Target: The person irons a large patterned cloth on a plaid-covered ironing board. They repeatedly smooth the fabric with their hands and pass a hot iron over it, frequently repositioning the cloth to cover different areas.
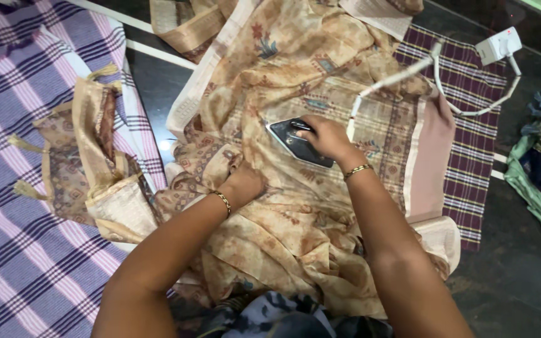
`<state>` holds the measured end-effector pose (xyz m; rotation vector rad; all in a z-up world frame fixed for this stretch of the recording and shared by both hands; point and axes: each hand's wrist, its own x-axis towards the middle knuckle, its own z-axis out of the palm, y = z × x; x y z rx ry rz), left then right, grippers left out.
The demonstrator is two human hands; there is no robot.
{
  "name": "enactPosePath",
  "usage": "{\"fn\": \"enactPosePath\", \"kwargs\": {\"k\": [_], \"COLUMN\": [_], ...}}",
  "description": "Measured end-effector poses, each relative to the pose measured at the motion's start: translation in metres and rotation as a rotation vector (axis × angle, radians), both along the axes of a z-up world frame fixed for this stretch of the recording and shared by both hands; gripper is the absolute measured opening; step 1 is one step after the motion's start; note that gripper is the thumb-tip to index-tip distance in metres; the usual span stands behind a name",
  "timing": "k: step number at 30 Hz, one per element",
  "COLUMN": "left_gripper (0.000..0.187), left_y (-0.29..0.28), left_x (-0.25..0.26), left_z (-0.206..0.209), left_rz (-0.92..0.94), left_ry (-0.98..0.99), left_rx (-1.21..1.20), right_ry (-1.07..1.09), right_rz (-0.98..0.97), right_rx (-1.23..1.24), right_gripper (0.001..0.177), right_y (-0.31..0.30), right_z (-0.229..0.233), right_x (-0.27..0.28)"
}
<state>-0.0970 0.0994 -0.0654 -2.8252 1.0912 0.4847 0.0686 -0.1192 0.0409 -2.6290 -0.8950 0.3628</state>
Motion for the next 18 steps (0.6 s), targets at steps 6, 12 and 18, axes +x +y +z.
{"fn": "enactPosePath", "kwargs": {"k": [6,12,18], "left_gripper": [0.025,0.025,0.041], "left_y": [0.014,0.062,0.071], "left_x": [-0.016,-0.049,0.008], "left_z": [-0.066,-0.087,-0.035], "left_rz": [0.254,0.268,0.777], "left_ry": [0.418,0.442,0.233], "left_rx": [-0.031,-0.004,-0.201], "right_ry": [-0.027,-0.074,-0.007], "right_rz": [0.074,-0.219,-0.224], "right_rx": [0.015,0.029,0.056], "right_gripper": [0.038,0.046,0.044], "right_y": [0.036,0.071,0.071], "right_z": [-0.004,0.006,0.012], "right_x": [0.009,0.020,0.025]}}
